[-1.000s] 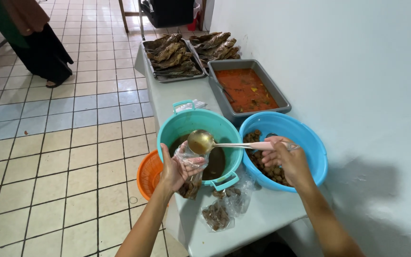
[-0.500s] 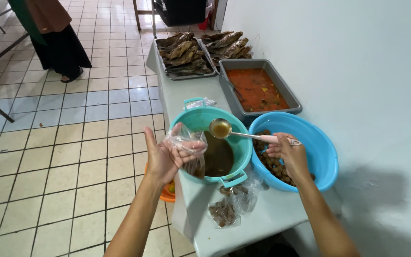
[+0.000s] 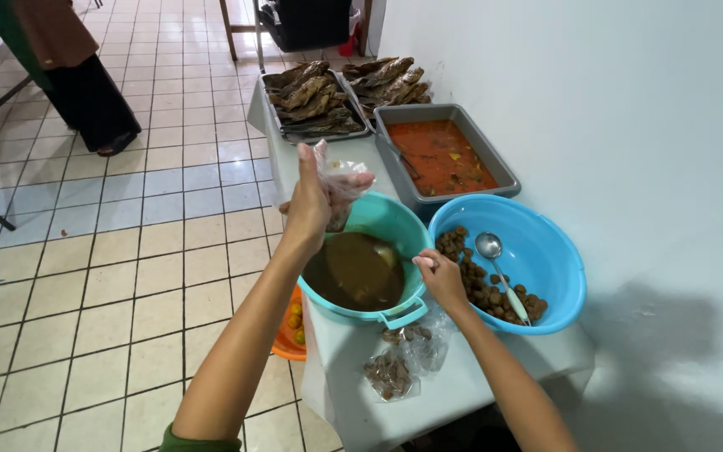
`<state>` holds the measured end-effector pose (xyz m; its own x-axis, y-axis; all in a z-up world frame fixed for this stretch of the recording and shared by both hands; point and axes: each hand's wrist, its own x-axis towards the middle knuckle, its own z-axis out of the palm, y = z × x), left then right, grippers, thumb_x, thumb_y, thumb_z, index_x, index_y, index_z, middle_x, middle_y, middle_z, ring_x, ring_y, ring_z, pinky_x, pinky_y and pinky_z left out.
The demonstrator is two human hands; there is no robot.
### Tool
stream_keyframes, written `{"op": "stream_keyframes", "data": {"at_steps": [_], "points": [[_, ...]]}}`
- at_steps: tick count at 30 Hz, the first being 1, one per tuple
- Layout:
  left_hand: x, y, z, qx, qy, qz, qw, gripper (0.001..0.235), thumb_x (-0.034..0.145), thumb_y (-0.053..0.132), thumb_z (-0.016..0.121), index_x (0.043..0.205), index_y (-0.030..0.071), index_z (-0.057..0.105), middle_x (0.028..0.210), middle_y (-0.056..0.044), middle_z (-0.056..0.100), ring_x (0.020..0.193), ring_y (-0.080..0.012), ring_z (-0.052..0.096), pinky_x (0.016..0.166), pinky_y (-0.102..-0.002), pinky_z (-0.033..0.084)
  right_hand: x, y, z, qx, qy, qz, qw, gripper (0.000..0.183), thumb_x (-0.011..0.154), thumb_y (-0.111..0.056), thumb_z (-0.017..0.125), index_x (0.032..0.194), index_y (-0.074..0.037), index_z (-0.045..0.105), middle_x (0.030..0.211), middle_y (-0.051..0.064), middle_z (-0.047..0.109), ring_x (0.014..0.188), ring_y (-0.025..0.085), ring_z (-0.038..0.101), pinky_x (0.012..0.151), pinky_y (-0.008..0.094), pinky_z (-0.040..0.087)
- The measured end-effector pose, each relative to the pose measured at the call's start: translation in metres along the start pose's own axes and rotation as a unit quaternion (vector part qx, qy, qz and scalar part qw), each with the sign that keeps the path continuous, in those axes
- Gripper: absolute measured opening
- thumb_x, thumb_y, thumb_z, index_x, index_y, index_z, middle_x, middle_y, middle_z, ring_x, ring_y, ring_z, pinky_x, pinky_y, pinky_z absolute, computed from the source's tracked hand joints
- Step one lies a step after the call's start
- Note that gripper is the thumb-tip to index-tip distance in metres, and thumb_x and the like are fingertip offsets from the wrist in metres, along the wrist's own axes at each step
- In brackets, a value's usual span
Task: Scooping portions of meatballs, gravy, and vegetables from large bowls into individual plastic bags for distribution.
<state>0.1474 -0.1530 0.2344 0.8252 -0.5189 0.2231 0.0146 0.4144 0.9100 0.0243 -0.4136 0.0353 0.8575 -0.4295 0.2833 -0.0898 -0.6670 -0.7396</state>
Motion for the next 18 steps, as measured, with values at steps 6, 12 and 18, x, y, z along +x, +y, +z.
{"op": "stream_keyframes", "data": {"at_steps": [6, 12, 18], "points": [[0.021, -0.057, -0.035, -0.065, -0.003, -0.084, 0.994, 0.116, 0.085, 0.088, 0.012, 0.161, 0.002, 0.024, 0.114, -0.028, 0.076, 0.113, -0.0337, 0.075, 0.100, -0.043, 0.057, 0.016, 0.038, -0.033, 0.271, 0.020, 0.222, 0.936, 0.032, 0.100, -0.026, 0.059, 0.114, 0.002, 0.066, 0.085, 0.008, 0.078, 0.066, 0.017, 0.069, 0.060, 0.033, 0.060], [0.006, -0.126, -0.074, -0.159, -0.025, -0.123, 0.979, 0.120, 0.080, 0.093, 0.013, 0.162, 0.007, 0.028, 0.107, -0.027, 0.074, 0.108, -0.0346, 0.073, 0.096, -0.044, 0.056, 0.019, 0.032, -0.093, 0.294, 0.036, 0.201, 0.934, 0.031, 0.104, -0.025, 0.056, 0.116, 0.002, 0.067, 0.083, 0.016, 0.072, 0.067, 0.020, 0.070, 0.060, 0.034, 0.061], [-0.005, -0.154, -0.065, -0.172, -0.019, -0.162, 0.972, 0.117, 0.077, 0.094, 0.013, 0.164, 0.016, 0.019, 0.101, -0.026, 0.074, 0.104, -0.0358, 0.074, 0.099, -0.047, 0.057, 0.022, -0.037, -0.139, 0.257, 0.068, 0.148, 0.953, 0.032, 0.104, -0.022, 0.054, 0.115, 0.005, 0.067, 0.082, 0.017, 0.073, 0.066, 0.020, 0.071, 0.060, 0.035, 0.061]]}}
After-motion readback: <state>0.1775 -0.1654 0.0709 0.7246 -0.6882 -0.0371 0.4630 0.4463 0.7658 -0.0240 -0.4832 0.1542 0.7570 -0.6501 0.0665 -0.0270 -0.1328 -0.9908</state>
